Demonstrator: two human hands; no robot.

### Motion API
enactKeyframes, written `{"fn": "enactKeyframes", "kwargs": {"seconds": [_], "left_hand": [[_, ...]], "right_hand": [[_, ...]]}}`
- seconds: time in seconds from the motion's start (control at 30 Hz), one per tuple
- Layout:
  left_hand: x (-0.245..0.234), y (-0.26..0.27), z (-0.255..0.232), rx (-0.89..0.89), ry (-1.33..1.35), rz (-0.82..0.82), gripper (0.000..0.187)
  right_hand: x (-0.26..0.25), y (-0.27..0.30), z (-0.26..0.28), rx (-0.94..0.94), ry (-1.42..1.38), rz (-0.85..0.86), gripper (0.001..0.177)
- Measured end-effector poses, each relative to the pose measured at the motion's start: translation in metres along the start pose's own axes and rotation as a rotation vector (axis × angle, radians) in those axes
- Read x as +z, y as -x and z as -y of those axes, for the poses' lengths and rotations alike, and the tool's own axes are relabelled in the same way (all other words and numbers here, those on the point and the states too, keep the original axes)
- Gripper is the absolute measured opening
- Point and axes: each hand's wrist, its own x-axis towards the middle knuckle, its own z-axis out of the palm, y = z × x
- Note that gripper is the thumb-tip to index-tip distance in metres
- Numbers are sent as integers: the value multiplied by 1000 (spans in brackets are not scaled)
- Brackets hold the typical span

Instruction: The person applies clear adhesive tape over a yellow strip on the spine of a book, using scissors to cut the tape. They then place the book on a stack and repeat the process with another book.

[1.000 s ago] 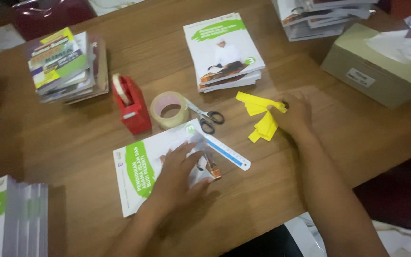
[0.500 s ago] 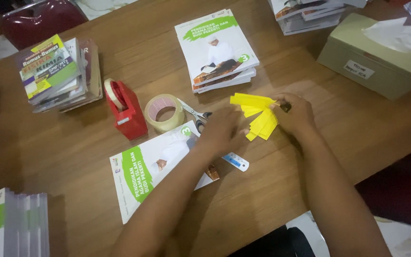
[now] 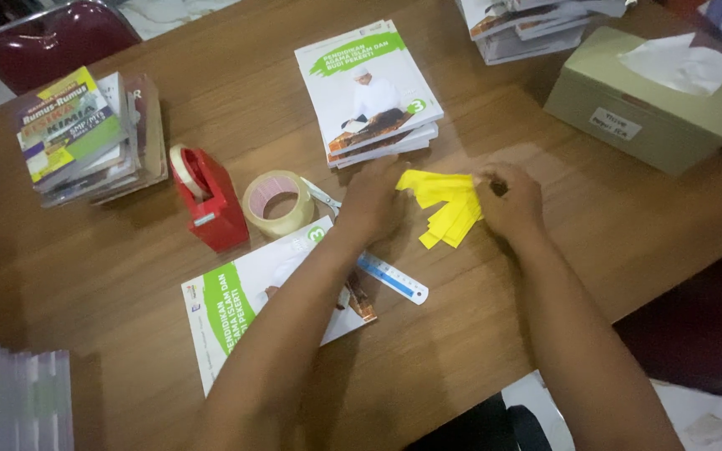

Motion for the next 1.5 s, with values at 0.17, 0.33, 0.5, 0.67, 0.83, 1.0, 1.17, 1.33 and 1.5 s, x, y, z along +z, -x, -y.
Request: {"fn": "enactKeyframes", "kwargs": {"seconds": [0.17,0.33,0.5,0.67,0.83,1.0,1.17,1.33,1.5], "left_hand": [[-68,70,1,-64,155,12,45],[-92,186,44,65,32,-162,37],[-103,267,55,-143,19,-19,51],[-118,276,56,-341,-33,149,52],[-130,286,54,-454,52,149,53],[-123,292,59,-452,-61,162,58],[-121,290,52,-323,31,-25,37],[-112,294,32,-134,41,-116,41],[-131,283,1,-345,201,104,69]], "right_hand": [[-2,7,-9,-179,-228,-132,10],[-5,16,22,-253,-252,-176,31],[22,60,89,145,-728,-40,27],[39,122,168,-158,-637,611,22],[90,153,217,-472,-120,860,24],[108,168,234,-471,100,942,20],[107,142,196,-614,-52,728,27],[41,105,191,-577,246,593,30],[32,100,197,-249,468,694,42]]}}
